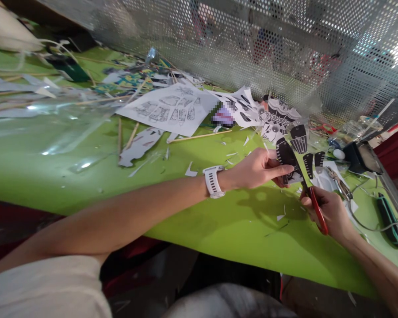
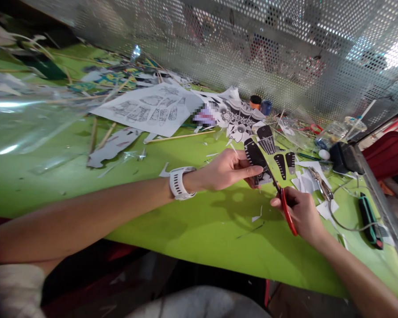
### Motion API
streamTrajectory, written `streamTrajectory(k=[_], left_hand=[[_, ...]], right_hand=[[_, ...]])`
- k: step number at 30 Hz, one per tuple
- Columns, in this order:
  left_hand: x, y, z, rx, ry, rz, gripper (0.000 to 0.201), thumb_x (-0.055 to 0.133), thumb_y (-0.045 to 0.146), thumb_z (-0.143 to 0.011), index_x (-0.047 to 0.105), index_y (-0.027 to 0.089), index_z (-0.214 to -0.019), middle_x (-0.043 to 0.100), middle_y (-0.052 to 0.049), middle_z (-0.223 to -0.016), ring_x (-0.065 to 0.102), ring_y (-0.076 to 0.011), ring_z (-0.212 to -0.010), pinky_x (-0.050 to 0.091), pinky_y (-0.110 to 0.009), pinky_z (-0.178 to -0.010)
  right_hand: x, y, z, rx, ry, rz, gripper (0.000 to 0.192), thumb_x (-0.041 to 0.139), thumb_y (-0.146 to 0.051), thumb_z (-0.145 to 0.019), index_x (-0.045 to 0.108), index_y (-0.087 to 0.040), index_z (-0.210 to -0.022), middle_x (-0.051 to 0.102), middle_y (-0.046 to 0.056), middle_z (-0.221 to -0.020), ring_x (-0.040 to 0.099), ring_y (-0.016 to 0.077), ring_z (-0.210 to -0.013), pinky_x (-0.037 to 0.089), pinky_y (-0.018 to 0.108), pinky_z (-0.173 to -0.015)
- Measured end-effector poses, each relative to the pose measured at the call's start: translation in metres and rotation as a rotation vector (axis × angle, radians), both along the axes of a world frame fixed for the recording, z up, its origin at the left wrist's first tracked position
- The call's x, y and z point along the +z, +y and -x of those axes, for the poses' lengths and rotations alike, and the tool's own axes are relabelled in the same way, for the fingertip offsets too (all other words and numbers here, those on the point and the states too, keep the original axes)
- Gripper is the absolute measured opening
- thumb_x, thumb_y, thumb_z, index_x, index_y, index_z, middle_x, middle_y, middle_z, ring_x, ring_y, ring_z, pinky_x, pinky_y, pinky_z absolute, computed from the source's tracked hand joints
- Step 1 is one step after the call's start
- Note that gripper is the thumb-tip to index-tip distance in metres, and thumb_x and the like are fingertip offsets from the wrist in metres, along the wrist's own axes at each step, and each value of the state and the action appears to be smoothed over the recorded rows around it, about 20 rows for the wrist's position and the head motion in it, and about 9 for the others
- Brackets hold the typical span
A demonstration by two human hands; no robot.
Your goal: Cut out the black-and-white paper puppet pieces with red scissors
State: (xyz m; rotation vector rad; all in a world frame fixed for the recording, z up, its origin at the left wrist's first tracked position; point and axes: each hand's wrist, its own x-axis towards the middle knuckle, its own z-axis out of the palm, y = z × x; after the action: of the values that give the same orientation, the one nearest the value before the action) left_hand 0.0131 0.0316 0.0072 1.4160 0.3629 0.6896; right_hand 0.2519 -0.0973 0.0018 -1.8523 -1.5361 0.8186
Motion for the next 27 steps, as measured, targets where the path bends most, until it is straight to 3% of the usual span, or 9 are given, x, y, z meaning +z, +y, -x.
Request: streamTrajectory(k=[9, 13, 18, 24, 27], left_hand=[[0.0035, -0.002, 0.0015, -0.047, -0.001, -0.028, 0.024, 0.081, 0.034, -0.1, 0.073, 0.013, -0.091, 0.083, -0.006, -0.085, 0.081, -0.0155, -0.072, 0.066, -0.025, -0.069], [0.0049, -0.0026, 0.0025, -0.043, 0.026, -0.035, 0.023, 0.079, 0.031, -0.102, 0.073, 0.012, -0.091, 0.081, -0.006, -0.084, 0.082, -0.0164, -0.073, 0.066, -0.026, -0.069], [0.0062, -0.0048, 0.0028, -0.045, 0.036, -0.035, 0.023, 0.079, 0.031, -0.102, 0.072, 0.011, -0.092, 0.081, -0.007, -0.084, 0.08, -0.0161, -0.072, 0.066, -0.027, -0.071], [0.0071, -0.0068, 0.0028, -0.058, 0.039, -0.026, 0.023, 0.08, 0.03, -0.101, 0.07, 0.01, -0.093, 0.081, -0.008, -0.085, 0.079, -0.0161, -0.072, 0.066, -0.029, -0.073], [0.0078, -0.0068, 0.0029, -0.065, 0.022, -0.027, 0.021, 0.079, 0.027, -0.101, 0.069, 0.011, -0.093, 0.08, -0.006, -0.084, 0.078, -0.0147, -0.072, 0.066, -0.028, -0.074]], right_hand=[[0.0007, -0.0004, 0.0, 0.04, -0.04, -0.017, 0.063, 0.075, -0.082, -0.084, 0.074, -0.02, -0.078, 0.057, -0.001, -0.059, 0.042, 0.0124, -0.051, 0.03, 0.026, -0.044], [0.0005, 0.0, -0.0008, 0.007, 0.023, 0.004, 0.062, 0.08, -0.082, -0.08, 0.07, -0.021, -0.072, 0.049, -0.004, -0.052, 0.038, 0.0116, -0.047, 0.026, 0.026, -0.042], [0.0038, 0.0012, 0.0004, 0.032, 0.027, -0.015, 0.061, 0.084, -0.079, -0.079, 0.076, -0.018, -0.08, 0.057, -0.001, -0.058, 0.038, 0.0108, -0.05, 0.027, 0.026, -0.044], [0.002, 0.0007, 0.0006, 0.005, 0.051, -0.018, 0.061, 0.085, -0.08, -0.078, 0.072, -0.02, -0.074, 0.05, -0.004, -0.052, 0.037, 0.0109, -0.047, 0.025, 0.026, -0.041], [0.0013, 0.0006, 0.0007, 0.031, 0.023, -0.045, 0.062, 0.082, -0.081, -0.08, 0.073, -0.02, -0.075, 0.054, -0.002, -0.055, 0.038, 0.0112, -0.048, 0.026, 0.026, -0.041]])
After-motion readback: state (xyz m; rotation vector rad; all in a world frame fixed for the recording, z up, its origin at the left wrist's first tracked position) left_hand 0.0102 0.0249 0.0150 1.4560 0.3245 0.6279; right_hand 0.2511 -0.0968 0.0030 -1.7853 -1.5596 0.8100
